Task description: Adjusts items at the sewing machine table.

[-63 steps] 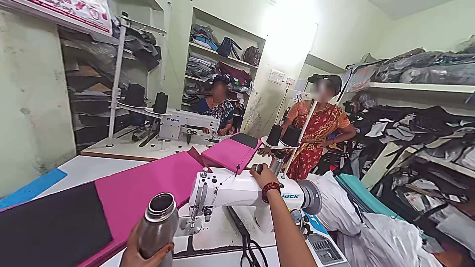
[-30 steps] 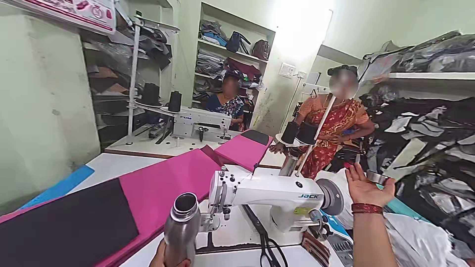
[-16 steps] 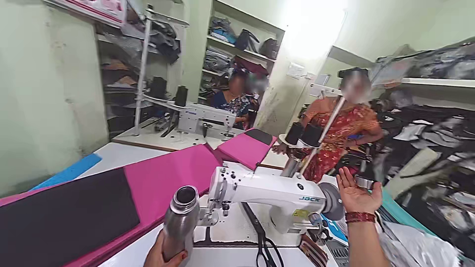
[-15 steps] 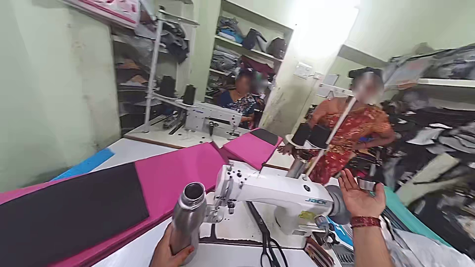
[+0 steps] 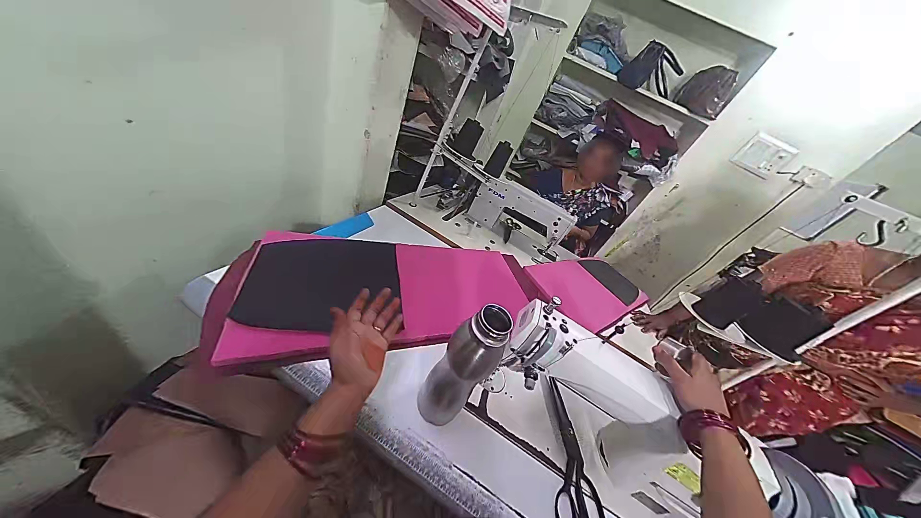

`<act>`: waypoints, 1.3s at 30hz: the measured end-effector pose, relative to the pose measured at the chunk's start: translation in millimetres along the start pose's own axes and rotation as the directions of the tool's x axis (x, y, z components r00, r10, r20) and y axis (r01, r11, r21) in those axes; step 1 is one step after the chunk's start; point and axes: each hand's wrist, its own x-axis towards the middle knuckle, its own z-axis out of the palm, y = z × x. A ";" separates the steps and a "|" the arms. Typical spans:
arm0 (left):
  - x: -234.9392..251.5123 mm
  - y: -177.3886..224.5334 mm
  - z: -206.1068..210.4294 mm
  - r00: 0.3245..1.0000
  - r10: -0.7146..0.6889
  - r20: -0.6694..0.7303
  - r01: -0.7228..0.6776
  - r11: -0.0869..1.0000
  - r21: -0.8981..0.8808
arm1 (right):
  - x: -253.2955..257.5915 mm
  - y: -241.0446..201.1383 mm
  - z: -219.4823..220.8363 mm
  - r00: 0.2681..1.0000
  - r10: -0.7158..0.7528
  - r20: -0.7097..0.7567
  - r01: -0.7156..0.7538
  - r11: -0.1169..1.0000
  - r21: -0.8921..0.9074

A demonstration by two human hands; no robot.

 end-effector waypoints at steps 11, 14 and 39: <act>58.1 26.4 -11.1 0.956 -0.030 -0.291 -0.055 0.959 -0.278 | -18.4 -23.7 7.3 0.991 0.125 0.039 -0.111 0.959 -0.262; 60.4 22.7 -9.9 0.953 -0.038 -0.301 -0.054 0.955 -0.291 | 1.4 11.5 41.0 0.972 -0.016 -0.234 -0.044 0.967 -0.250; 49.9 24.3 -13.8 0.943 -0.072 -0.325 -0.016 0.965 -0.260 | -2.3 -24.0 2.6 0.968 0.226 0.107 -0.183 0.932 -0.313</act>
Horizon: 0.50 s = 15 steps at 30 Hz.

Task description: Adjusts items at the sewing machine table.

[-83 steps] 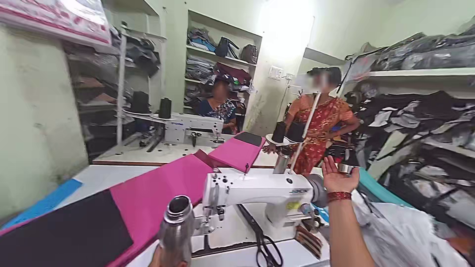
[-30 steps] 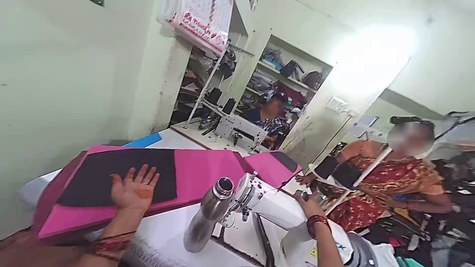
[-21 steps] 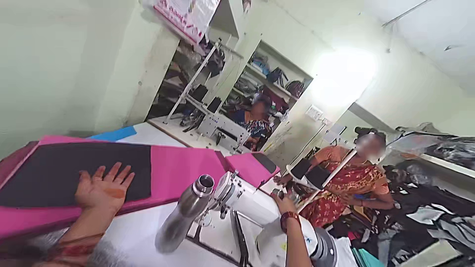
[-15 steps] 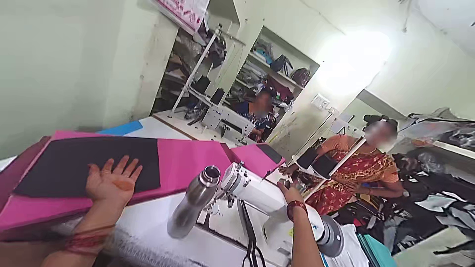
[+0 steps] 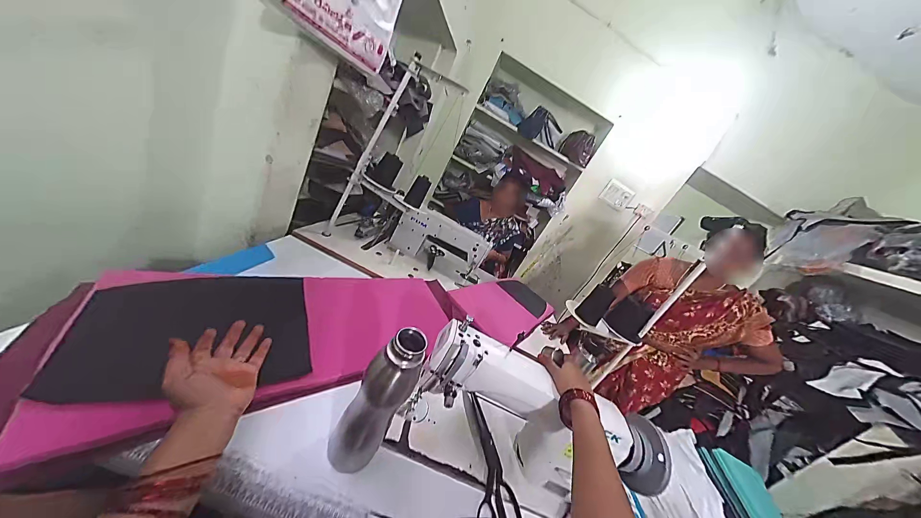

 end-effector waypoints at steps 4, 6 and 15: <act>0.1 -4.5 -3.8 0.999 -0.023 -0.046 0.022 1.000 -0.011 | 0.5 1.9 1.3 1.000 0.015 0.019 -0.015 1.000 0.003; 0.3 -6.5 -5.9 0.998 -0.026 -0.049 0.026 1.000 -0.007 | 0.2 1.7 1.5 1.000 0.019 0.020 -0.019 1.000 -0.004; 2.1 -6.1 -9.2 0.999 -0.028 -0.046 0.029 1.000 0.012 | 0.5 1.4 1.5 1.000 0.016 0.014 -0.016 1.000 0.013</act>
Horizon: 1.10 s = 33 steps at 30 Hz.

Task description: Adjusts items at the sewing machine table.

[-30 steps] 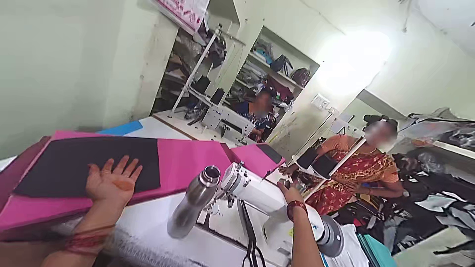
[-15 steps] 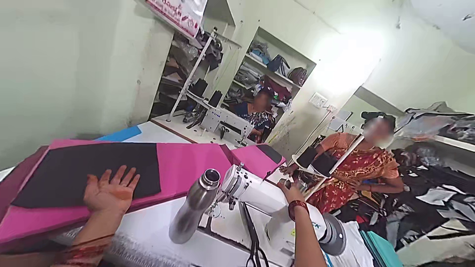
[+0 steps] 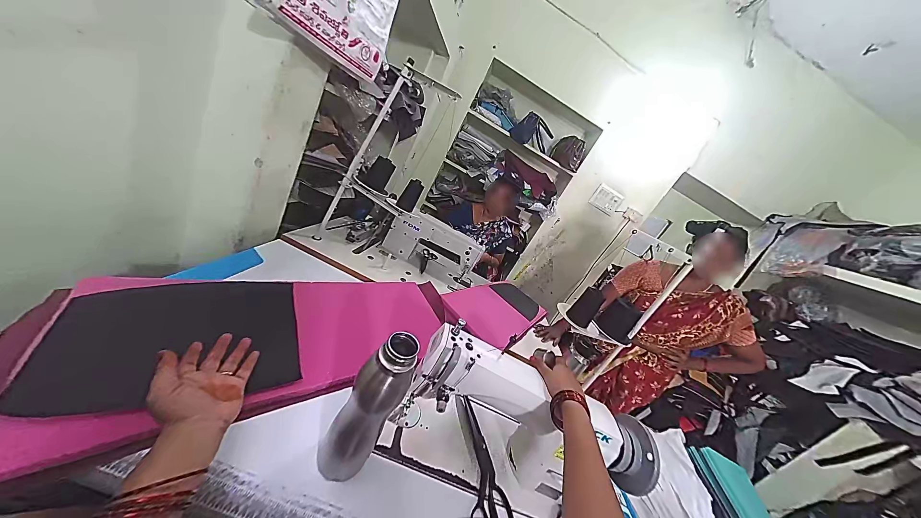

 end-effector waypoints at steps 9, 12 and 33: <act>-8.0 2.9 -4.4 1.000 -0.012 0.019 0.011 0.997 0.079 | -6.2 1.2 -0.6 1.000 -0.020 -0.015 0.021 0.998 0.061; -9.4 -0.6 -10.5 0.994 -0.065 0.084 0.051 0.986 0.157 | -7.9 2.0 -2.5 1.000 -0.004 -0.011 0.005 0.999 0.053; -62.6 -70.2 -82.8 0.800 0.012 0.601 -0.386 0.776 0.498 | -2.2 2.4 0.8 1.000 0.000 0.028 0.000 1.000 0.030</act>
